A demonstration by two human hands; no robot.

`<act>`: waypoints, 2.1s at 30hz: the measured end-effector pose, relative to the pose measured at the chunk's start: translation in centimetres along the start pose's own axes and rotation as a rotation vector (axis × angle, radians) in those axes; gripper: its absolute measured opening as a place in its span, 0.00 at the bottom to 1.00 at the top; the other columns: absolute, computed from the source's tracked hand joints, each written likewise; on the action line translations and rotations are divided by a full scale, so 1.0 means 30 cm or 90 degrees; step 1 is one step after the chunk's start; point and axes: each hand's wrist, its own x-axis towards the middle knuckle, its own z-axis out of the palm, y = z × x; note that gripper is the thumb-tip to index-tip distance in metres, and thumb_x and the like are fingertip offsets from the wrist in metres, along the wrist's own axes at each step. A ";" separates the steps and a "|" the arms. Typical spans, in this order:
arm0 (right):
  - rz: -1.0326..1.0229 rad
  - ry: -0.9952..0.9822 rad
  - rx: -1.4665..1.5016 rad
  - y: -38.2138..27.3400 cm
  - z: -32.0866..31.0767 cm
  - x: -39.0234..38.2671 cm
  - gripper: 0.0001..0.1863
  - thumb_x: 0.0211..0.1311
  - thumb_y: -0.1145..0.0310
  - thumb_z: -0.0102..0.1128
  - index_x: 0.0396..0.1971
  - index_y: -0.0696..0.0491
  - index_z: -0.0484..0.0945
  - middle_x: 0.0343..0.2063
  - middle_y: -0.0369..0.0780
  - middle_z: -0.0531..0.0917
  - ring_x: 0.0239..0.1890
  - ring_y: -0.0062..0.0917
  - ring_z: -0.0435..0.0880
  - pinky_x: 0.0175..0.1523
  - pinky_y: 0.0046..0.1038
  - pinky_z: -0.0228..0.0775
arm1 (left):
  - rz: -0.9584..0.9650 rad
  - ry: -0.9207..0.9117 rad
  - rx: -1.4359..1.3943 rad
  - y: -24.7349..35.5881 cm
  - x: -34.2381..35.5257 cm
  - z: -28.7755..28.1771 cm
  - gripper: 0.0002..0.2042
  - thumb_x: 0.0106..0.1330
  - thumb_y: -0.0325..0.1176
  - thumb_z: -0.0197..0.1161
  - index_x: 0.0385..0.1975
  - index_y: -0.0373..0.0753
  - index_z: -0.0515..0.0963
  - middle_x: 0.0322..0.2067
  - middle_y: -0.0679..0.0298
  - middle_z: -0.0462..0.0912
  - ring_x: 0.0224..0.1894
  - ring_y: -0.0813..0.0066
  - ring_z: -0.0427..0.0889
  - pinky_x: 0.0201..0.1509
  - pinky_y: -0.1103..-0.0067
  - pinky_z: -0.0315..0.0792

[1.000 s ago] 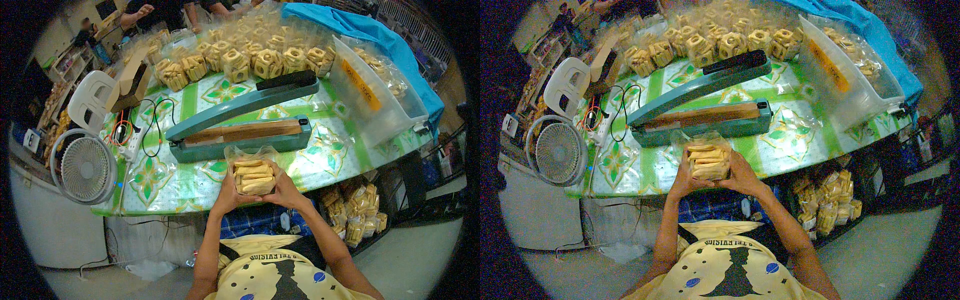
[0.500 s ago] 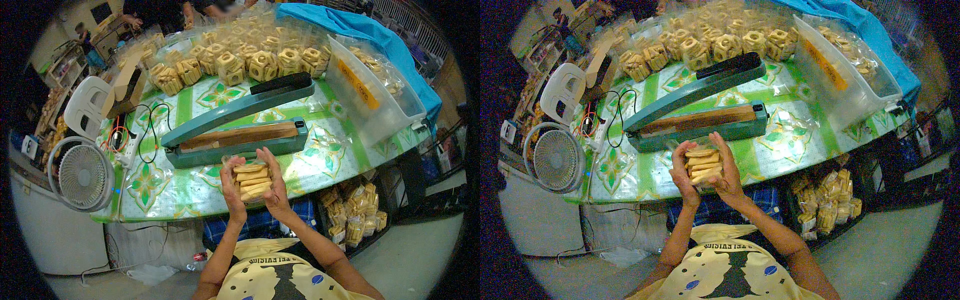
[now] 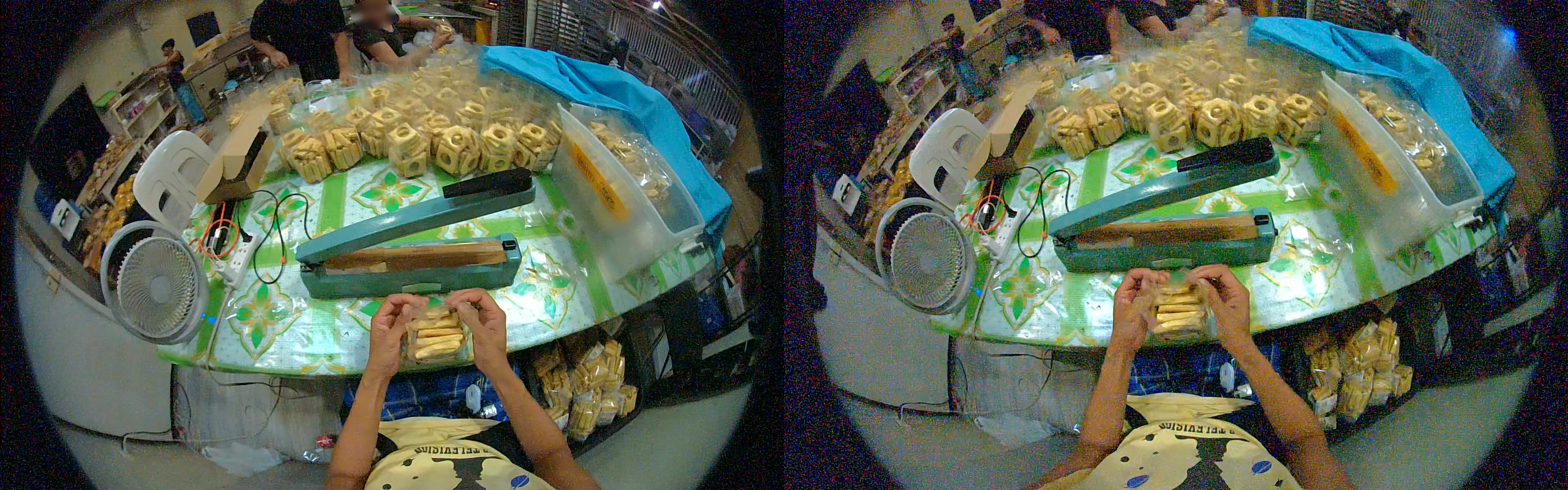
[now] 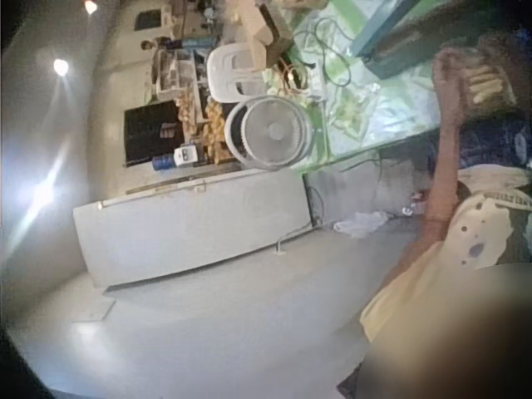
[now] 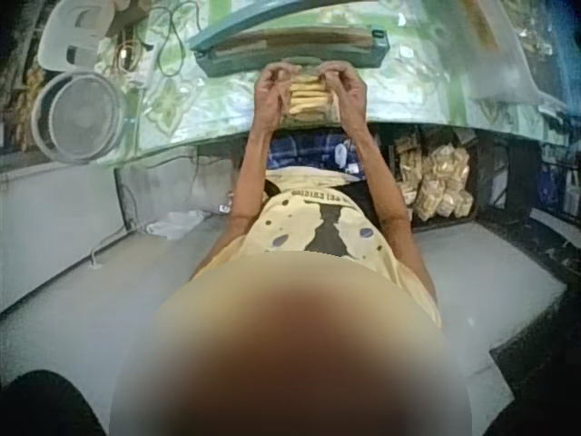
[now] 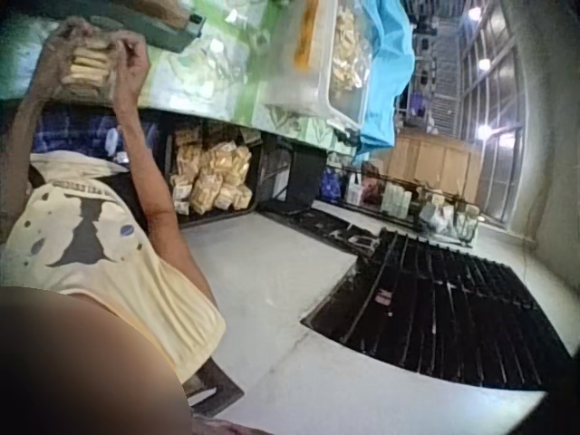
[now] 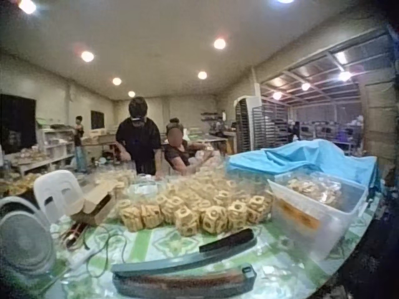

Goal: The person places snack sticks into clear plastic bags, folds the open ends, and seals them using a handheld heat sealer. Sealed packages are set aside on the table.

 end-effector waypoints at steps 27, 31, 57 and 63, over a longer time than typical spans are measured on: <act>-0.064 0.092 0.008 0.029 0.013 0.007 0.06 0.73 0.68 0.48 0.37 0.55 0.69 0.34 0.35 0.74 0.39 0.18 0.72 0.50 0.21 0.64 | -0.088 -0.195 0.024 -0.045 0.069 -0.056 0.18 0.67 0.50 0.58 0.38 0.39 0.77 0.40 0.67 0.81 0.46 0.78 0.76 0.54 0.78 0.69; -0.040 0.130 -0.056 -0.132 0.027 0.054 0.08 0.71 0.67 0.50 0.41 0.56 0.71 0.37 0.36 0.77 0.45 0.20 0.74 0.56 0.24 0.63 | -0.062 -0.210 0.045 -0.041 0.079 -0.064 0.18 0.69 0.50 0.56 0.39 0.40 0.78 0.42 0.66 0.82 0.45 0.78 0.76 0.51 0.79 0.69; -0.333 -0.274 -0.839 -0.378 0.156 0.236 0.07 0.46 0.74 0.66 0.27 0.53 0.78 0.33 0.42 0.80 0.38 0.41 0.80 0.39 0.38 0.70 | -0.123 -0.057 -0.104 -0.070 0.079 -0.009 0.10 0.67 0.38 0.62 0.34 0.37 0.78 0.34 0.67 0.83 0.35 0.82 0.78 0.41 0.80 0.74; -0.234 -0.066 -0.529 -0.412 -0.073 0.176 0.05 0.58 0.77 0.61 0.35 0.58 0.79 0.35 0.39 0.82 0.44 0.24 0.79 0.49 0.27 0.70 | -0.097 -0.067 -0.024 -0.043 0.071 -0.005 0.10 0.70 0.39 0.59 0.35 0.39 0.76 0.36 0.66 0.83 0.36 0.82 0.77 0.45 0.81 0.72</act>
